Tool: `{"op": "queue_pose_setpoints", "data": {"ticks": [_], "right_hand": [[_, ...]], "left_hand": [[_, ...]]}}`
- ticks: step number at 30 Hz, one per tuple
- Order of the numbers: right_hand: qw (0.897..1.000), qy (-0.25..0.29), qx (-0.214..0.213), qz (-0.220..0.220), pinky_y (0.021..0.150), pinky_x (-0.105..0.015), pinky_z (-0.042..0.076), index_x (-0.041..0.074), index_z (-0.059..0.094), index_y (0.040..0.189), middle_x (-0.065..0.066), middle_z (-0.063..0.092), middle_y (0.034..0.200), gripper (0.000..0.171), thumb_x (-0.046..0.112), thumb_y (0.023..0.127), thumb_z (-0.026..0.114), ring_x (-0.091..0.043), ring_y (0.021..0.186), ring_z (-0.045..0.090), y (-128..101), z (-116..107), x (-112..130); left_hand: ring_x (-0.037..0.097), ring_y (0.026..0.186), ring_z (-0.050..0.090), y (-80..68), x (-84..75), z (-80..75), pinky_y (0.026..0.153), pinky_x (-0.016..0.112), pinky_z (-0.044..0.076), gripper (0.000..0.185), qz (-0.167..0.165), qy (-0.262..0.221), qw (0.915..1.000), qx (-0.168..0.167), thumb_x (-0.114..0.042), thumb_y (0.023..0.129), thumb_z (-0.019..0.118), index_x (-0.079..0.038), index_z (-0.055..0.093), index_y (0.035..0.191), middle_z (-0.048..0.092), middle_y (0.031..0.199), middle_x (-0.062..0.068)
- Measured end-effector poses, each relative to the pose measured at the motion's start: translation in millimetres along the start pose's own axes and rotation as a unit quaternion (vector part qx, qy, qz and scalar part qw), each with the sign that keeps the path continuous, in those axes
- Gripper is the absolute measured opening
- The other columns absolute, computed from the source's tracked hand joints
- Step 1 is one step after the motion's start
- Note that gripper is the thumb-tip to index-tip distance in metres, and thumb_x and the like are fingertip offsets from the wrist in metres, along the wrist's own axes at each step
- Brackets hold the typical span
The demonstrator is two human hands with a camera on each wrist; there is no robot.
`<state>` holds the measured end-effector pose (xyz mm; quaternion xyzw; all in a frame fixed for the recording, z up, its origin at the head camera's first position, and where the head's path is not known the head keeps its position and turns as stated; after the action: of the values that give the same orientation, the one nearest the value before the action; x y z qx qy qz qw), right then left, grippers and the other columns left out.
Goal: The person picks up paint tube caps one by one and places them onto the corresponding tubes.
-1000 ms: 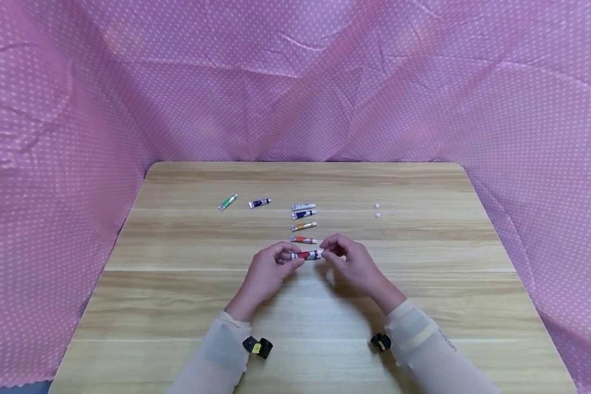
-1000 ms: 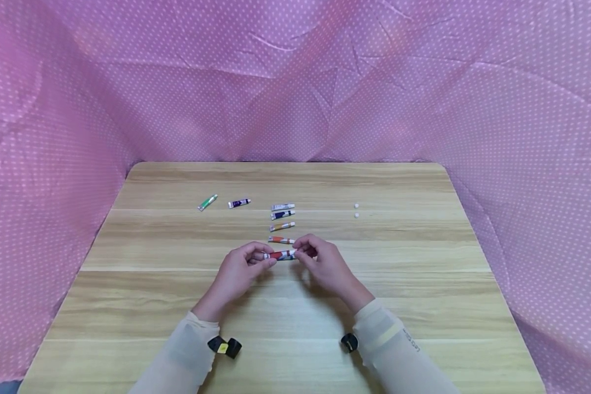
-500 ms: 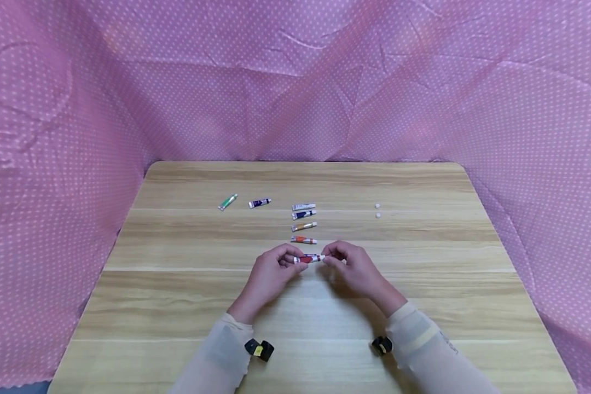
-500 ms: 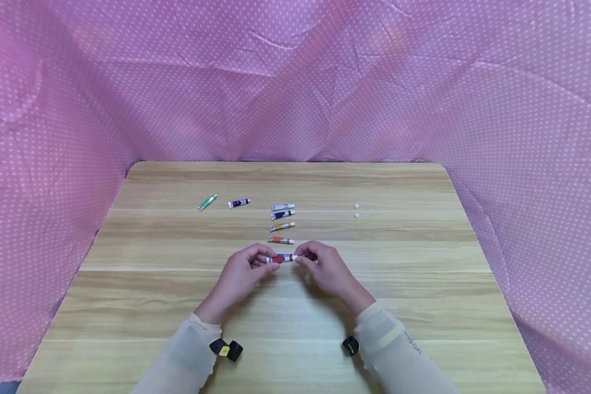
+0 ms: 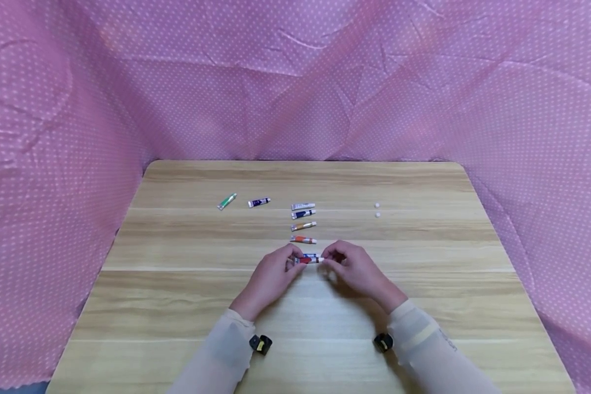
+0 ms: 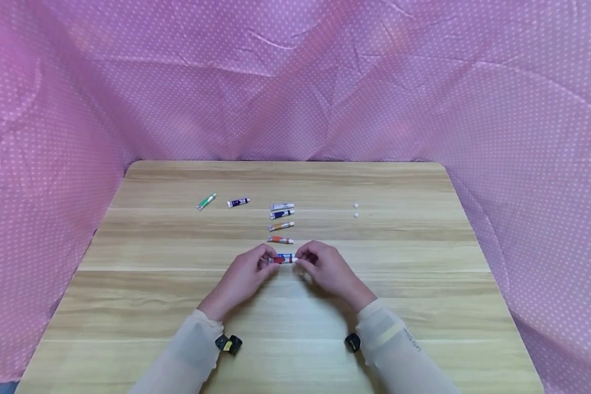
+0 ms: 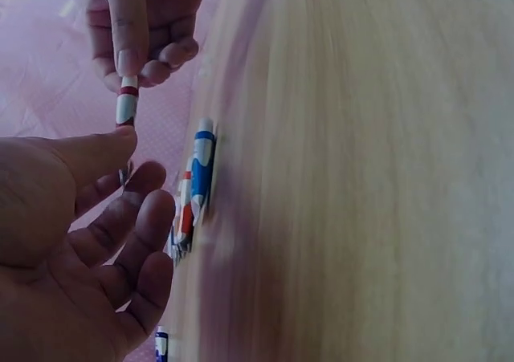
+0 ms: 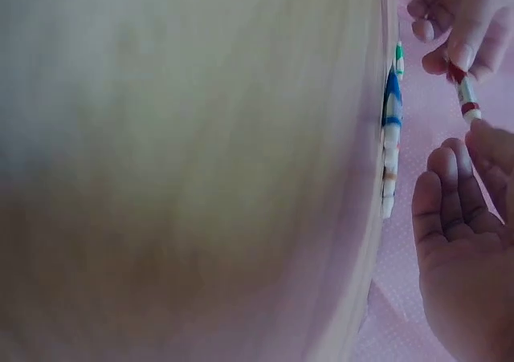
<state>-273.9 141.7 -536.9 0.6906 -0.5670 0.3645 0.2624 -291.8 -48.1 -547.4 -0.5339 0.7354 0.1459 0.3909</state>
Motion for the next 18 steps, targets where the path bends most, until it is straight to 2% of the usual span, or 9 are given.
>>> {"op": "queue_pose_setpoints", "data": {"ticks": [7,12,18], "right_hand": [[1.0,0.002,-0.01,0.016,0.087,-0.025,0.059,0.006,0.072,0.123,-0.004,0.076,0.106,0.023,0.012,0.101,0.075,-0.016,0.097,0.069,9.4,-27.1,-17.7],[0.998,0.007,-0.047,0.034,0.081,-0.022,0.057,0.004,0.071,0.125,-0.011,0.076,0.108,0.024,0.014,0.104,0.073,-0.018,0.094,0.067,20.1,-61.0,-41.1],[0.994,-0.001,-0.096,0.044,0.077,-0.018,0.054,0.001,0.068,0.13,-0.016,0.073,0.106,0.029,0.017,0.106,0.071,-0.012,0.089,0.063,27.9,-102.6,-70.9]], "left_hand": [[0.016,0.09,0.056,5.7,6.2,2.9,0.079,0.032,0.049,0.015,-0.008,0.041,0.9991,0.0,-0.031,0.102,0.078,-0.026,0.072,0.114,0.058,0.112,-0.002],[0.016,0.089,0.056,9.8,10.1,7.2,0.083,0.034,0.049,0.014,-0.011,0.066,0.9978,0.004,-0.029,0.101,0.079,-0.024,0.073,0.113,0.061,0.109,-0.002],[0.016,0.085,0.055,12.9,13.5,12.4,0.078,0.032,0.048,0.014,-0.021,0.086,0.9961,0.001,-0.027,0.1,0.081,-0.022,0.073,0.11,0.06,0.105,-0.002]]}}
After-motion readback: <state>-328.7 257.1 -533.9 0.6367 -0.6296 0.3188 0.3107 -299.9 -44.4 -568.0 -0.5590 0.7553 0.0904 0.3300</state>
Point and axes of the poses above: each hand's wrist, its own y-axis towards the middle knuckle, its own z-axis out of the palm, x = y × z, the point moved 8 cm from there along y, towards the middle knuckle
